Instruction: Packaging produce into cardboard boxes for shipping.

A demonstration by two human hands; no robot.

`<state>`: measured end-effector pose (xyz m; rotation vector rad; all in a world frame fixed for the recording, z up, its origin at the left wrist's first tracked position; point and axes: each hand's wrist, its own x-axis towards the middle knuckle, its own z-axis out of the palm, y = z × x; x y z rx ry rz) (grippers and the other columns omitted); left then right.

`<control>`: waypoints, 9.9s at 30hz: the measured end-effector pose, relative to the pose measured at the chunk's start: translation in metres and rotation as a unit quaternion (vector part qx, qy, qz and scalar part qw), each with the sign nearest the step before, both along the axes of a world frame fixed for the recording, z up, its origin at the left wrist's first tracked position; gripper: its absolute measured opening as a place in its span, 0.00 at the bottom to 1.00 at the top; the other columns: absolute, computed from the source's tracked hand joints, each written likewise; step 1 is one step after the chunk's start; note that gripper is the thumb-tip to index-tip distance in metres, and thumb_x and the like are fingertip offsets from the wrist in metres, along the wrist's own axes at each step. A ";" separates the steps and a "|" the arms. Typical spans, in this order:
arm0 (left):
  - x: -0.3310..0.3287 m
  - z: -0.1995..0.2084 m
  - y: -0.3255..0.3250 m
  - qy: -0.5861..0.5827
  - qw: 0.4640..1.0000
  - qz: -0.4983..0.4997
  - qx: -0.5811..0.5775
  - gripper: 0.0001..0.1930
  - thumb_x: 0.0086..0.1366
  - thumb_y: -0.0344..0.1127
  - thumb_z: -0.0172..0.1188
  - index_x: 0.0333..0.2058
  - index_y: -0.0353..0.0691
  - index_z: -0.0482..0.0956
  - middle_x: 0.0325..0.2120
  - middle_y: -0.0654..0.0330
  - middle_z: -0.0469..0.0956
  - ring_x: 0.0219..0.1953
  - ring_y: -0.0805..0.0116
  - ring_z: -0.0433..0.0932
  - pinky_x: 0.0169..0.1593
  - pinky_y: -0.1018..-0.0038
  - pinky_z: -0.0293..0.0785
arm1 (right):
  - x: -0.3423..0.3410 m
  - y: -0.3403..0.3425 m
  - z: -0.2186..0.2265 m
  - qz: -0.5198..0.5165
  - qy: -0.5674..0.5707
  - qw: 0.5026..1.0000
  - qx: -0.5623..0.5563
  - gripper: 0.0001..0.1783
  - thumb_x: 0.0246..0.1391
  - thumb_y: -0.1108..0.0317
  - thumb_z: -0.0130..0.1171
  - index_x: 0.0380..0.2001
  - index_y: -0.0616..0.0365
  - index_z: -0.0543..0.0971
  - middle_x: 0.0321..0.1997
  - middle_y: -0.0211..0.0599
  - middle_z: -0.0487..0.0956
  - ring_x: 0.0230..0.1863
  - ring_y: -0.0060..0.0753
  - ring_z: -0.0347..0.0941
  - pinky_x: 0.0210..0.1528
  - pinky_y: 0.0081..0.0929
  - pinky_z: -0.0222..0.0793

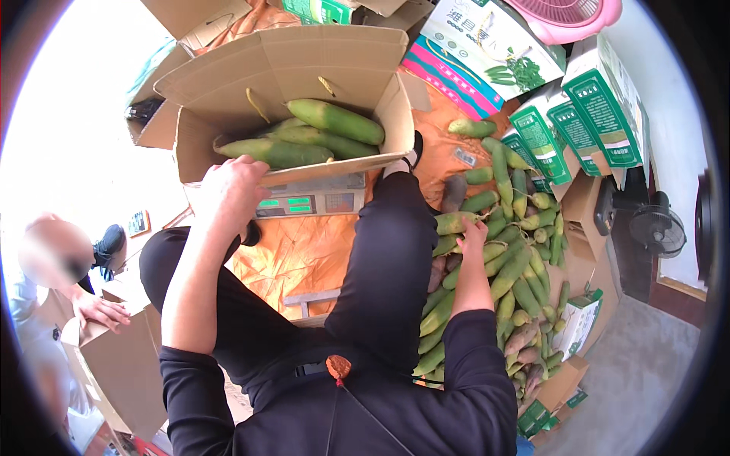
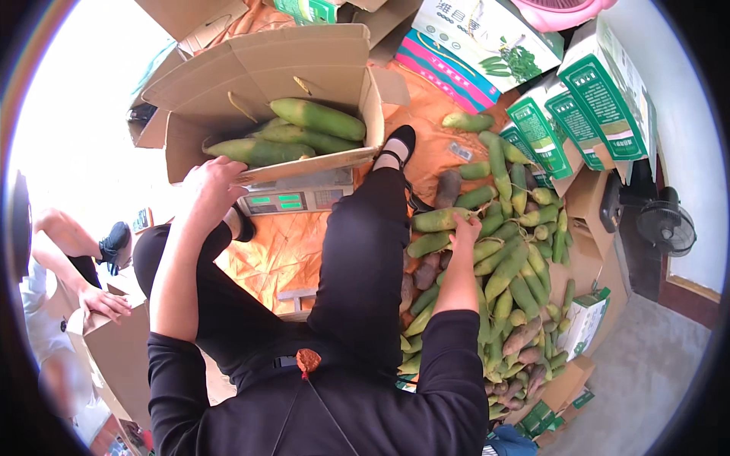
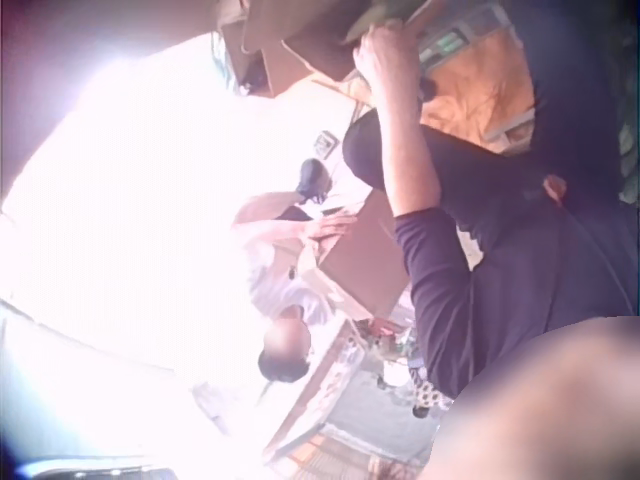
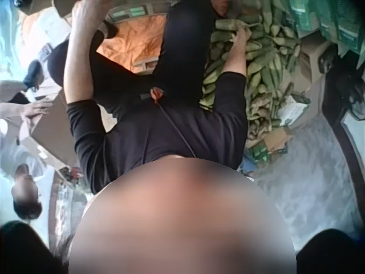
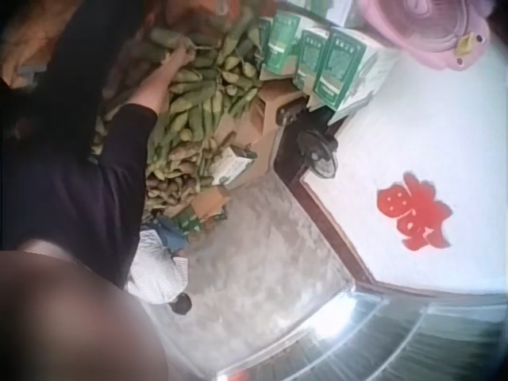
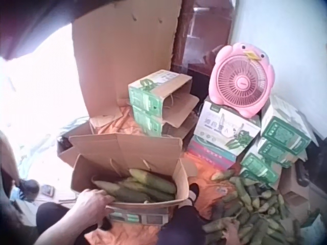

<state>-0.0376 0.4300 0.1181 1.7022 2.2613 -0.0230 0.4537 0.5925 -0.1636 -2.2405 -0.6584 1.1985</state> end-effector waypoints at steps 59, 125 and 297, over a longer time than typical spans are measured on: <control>-0.011 -0.007 -0.008 0.008 0.997 -0.003 0.076 0.07 0.53 0.34 0.63 0.32 0.41 0.81 0.32 0.55 0.79 0.38 0.56 0.79 0.42 0.61 0.74 | -0.268 0.060 0.260 0.489 -0.120 0.771 0.390 0.27 0.47 0.55 0.65 0.50 0.54 0.76 0.48 0.45 0.79 0.49 0.39 0.76 0.50 0.34 0.70; -0.002 -0.005 0.004 0.028 0.999 -0.005 0.019 0.15 0.53 0.38 0.61 0.40 0.44 0.81 0.35 0.57 0.78 0.43 0.58 0.77 0.48 0.62 0.67 | -0.290 0.076 0.238 0.649 -0.183 0.728 0.123 0.24 0.50 0.50 0.59 0.42 0.58 0.80 0.41 0.49 0.80 0.45 0.50 0.76 0.49 0.41 0.70; -0.086 0.137 -0.148 -0.175 0.846 0.441 0.242 0.19 0.60 0.44 0.59 0.34 0.29 0.81 0.19 0.59 0.76 0.23 0.71 0.74 0.29 0.74 0.70 | -0.320 0.069 0.395 0.678 0.012 0.668 0.307 0.17 0.57 0.61 0.56 0.32 0.68 0.80 0.29 0.31 0.79 0.30 0.19 0.69 0.36 0.23 0.65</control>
